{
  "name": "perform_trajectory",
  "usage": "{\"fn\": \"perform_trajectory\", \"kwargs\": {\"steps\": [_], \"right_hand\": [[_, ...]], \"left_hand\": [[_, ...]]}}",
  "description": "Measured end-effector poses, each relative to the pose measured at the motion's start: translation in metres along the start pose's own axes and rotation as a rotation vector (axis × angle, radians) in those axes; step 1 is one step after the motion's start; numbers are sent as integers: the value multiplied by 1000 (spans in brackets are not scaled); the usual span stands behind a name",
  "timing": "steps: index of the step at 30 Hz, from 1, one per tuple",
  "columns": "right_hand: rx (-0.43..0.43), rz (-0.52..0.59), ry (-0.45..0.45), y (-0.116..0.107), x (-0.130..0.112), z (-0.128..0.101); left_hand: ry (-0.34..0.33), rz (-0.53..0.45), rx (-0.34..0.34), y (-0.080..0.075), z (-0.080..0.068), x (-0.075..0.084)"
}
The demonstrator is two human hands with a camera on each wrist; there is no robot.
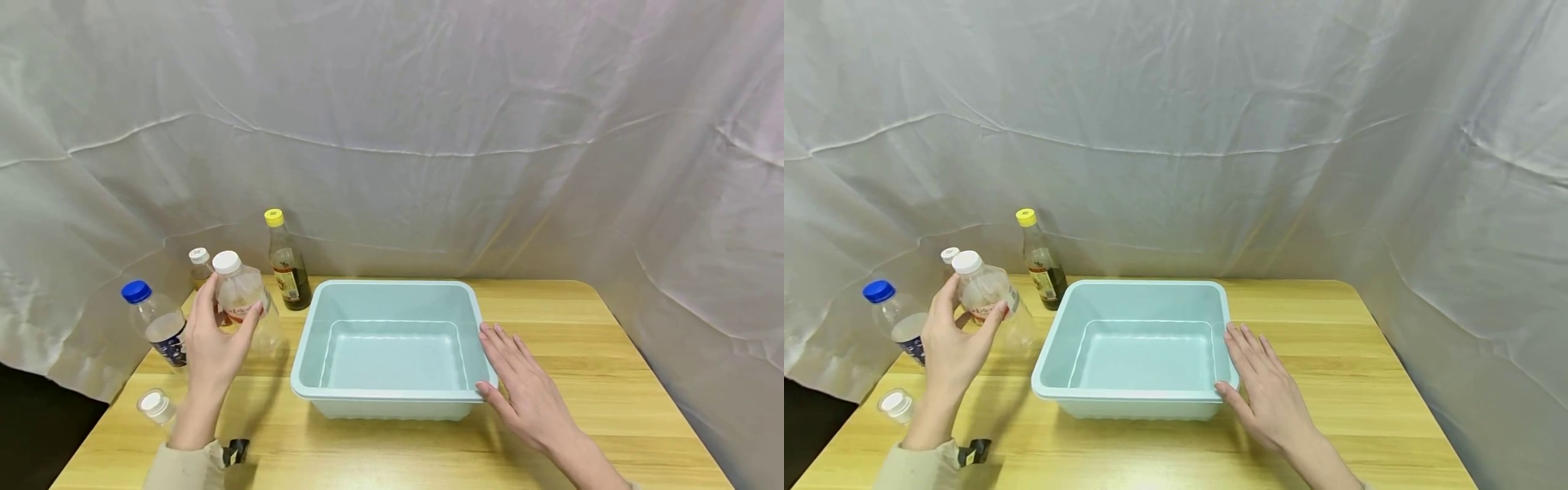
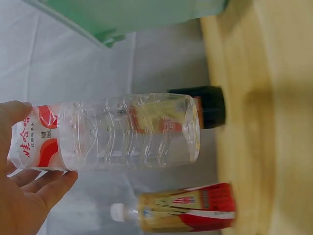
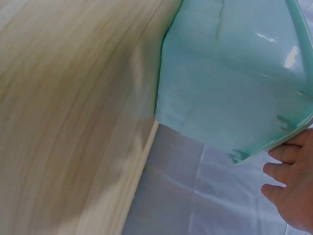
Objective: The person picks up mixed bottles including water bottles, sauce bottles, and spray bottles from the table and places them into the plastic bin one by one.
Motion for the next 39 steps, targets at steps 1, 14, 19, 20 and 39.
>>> {"fn": "perform_trajectory", "kwargs": {"steps": [1, 14, 19, 20, 39], "right_hand": [[-3, -1, 1, 0, 0, 0], [38, 0, -19, -3, -2, 2], [4, -5, -10, 0, 0, 0], [1, -5, -9, 0, 0, 0], [10, -6, -5, -3, -3, 1]], "left_hand": [[6, 2, 2, 0, 3, 3], [116, -107, -31, 5, 39, 55], [171, -197, -38, 13, 49, 72], [180, -211, -44, 14, 50, 76], [359, -358, -318, 69, 46, 125]]}}
Point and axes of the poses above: each hand's wrist, its own z-axis towards the middle knuckle, its own y-axis out of the palm, x = y × z, the point moved 6 cm from there along z, towards the middle knuckle, and after that the axes turned 6 degrees about x, right-handed, at the moved point
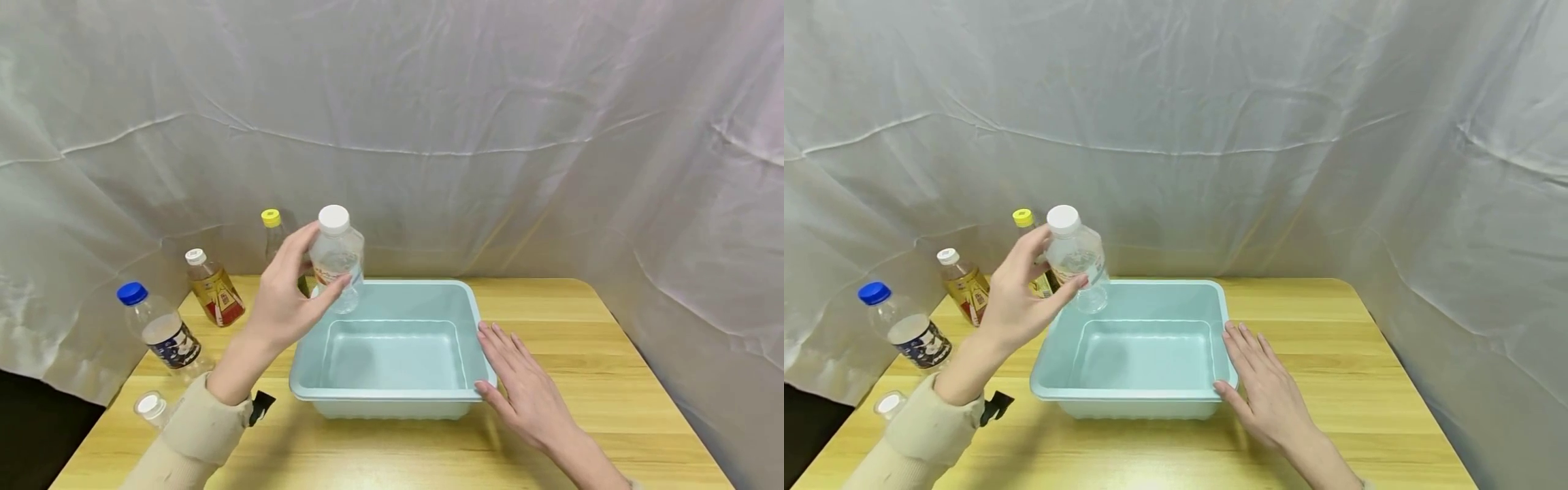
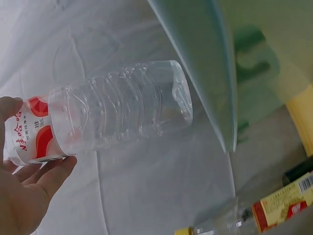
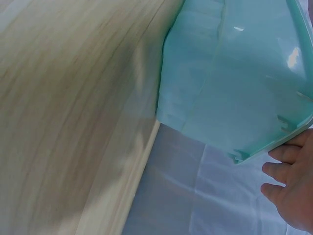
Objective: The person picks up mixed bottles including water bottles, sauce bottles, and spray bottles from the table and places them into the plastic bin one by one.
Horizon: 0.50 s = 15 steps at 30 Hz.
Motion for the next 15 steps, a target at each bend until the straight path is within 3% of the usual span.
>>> {"fn": "perform_trajectory", "kwargs": {"steps": [7, 15], "right_hand": [[-27, 2, 15, 1, 1, -2], [-1, -10, 1, 1, 1, -1]], "left_hand": [[-24, -178, -136, 33, 4, 7], [-85, -210, -331, 65, 7, 11]]}}
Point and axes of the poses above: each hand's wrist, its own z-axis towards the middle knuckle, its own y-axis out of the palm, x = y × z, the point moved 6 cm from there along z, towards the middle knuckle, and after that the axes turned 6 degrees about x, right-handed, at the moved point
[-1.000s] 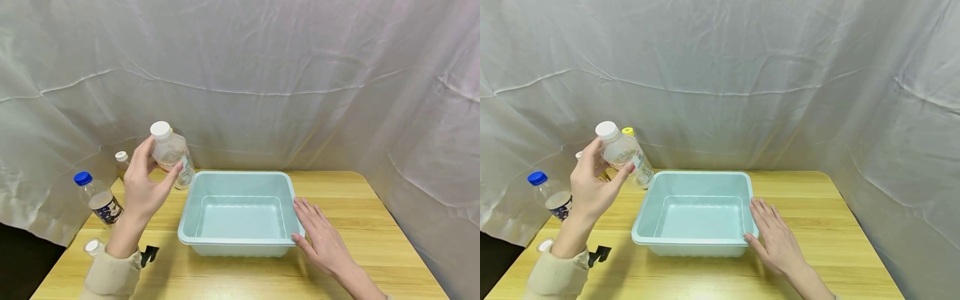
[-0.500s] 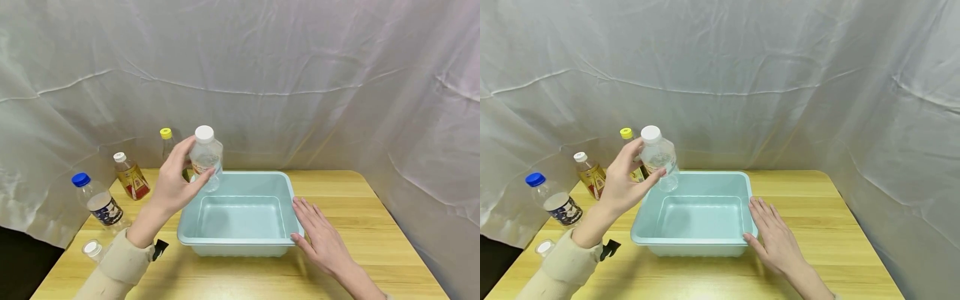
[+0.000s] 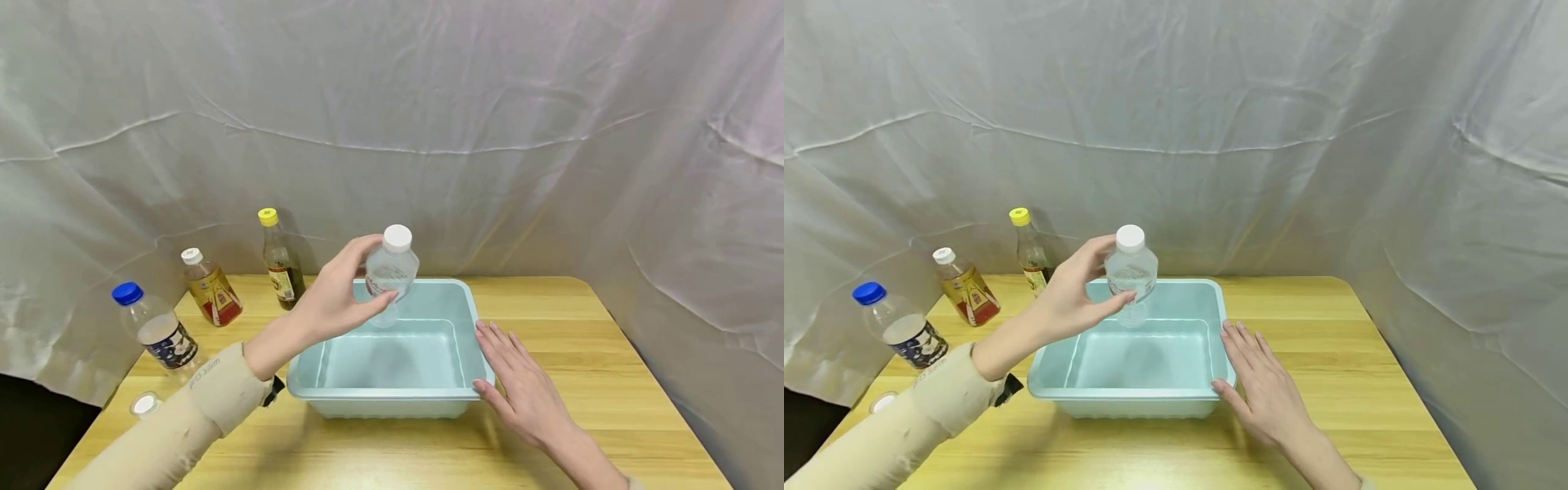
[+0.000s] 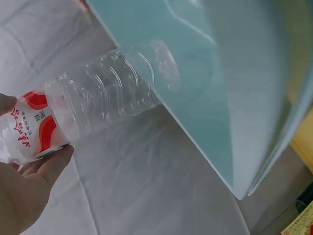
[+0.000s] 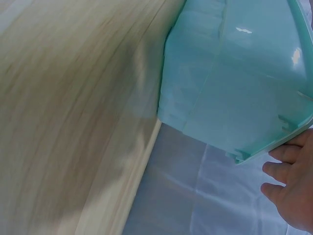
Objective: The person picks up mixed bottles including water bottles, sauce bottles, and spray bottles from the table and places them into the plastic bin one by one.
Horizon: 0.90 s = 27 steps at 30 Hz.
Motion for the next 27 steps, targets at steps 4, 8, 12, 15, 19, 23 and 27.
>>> {"fn": "perform_trajectory", "kwargs": {"steps": [4, 8, 12, 15, 19, 23, 27], "right_hand": [[4, 0, -2, 0, 0, 0], [-5, 2, 2, -1, 0, 0], [12, 6, -12, -2, -1, 2], [25, 7, -22, -2, -1, 3], [27, 10, -21, -3, -2, 3], [20, 14, -14, -2, -2, 2], [12, 13, -14, -2, -1, 2]], "left_hand": [[-53, -43, -92, 14, 6, -4], [-144, -86, -170, 28, 12, -10], [-267, -93, -252, 43, 15, -19], [-337, -113, -316, 53, 16, -26], [-392, -170, -386, 69, 15, -33], [-419, -221, -452, 87, 12, -42], [-429, -216, -490, 102, 9, -50]]}}
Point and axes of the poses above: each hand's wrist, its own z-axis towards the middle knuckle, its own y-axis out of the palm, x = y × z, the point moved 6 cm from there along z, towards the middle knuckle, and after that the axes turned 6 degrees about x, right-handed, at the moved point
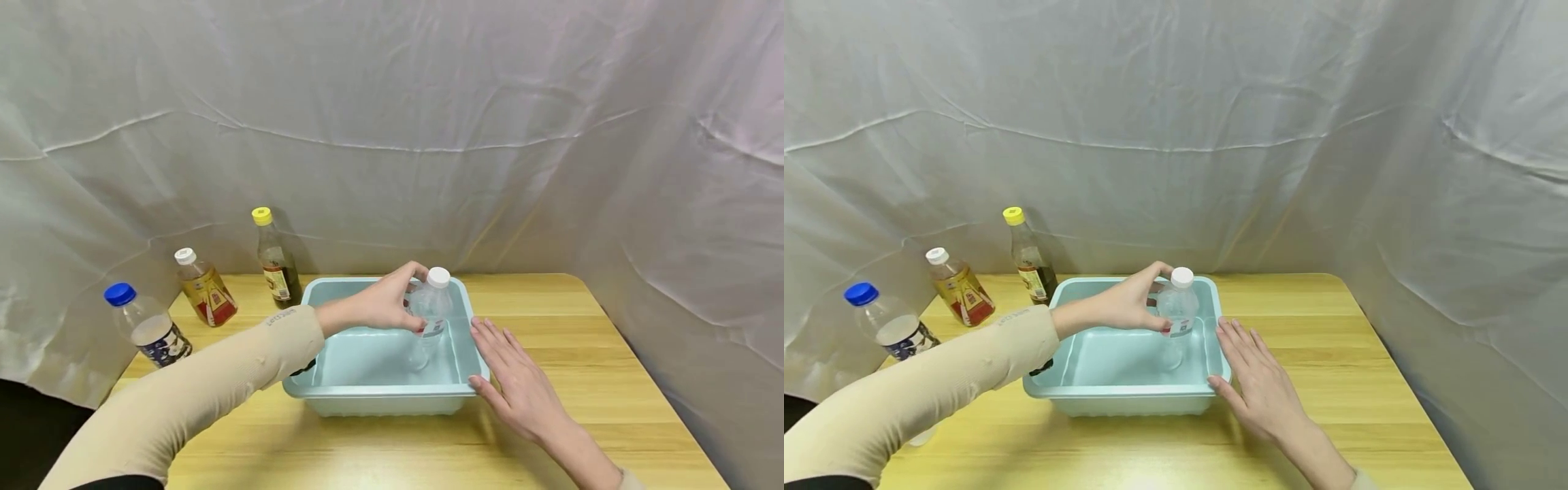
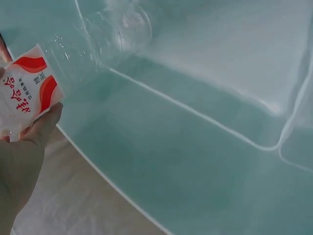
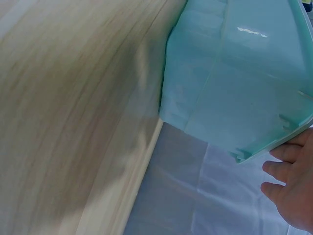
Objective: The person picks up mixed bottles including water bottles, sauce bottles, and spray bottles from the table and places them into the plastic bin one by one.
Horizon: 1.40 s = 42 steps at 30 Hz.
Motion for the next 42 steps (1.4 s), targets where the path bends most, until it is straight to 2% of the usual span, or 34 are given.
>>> {"fn": "perform_trajectory", "kwargs": {"steps": [5, 12, 28, 32, 37, 42], "right_hand": [[-5, 4, -8, 1, -1, 3], [-12, 6, -17, 3, -3, 5], [-18, 6, -5, 5, -1, 3], [-10, 9, -7, 4, -2, 3], [0, 16, -5, 2, -2, 2], [4, 12, 14, 0, -1, -1]], "left_hand": [[4, -4, 0, 3, 3, -8], [22, -48, -5, -3, 4, -17], [31, -79, -17, -5, 9, -25], [43, -54, -17, -10, 9, -22], [99, -20, -11, -21, 9, -11], [140, 3, 44, -41, 7, 2]]}}
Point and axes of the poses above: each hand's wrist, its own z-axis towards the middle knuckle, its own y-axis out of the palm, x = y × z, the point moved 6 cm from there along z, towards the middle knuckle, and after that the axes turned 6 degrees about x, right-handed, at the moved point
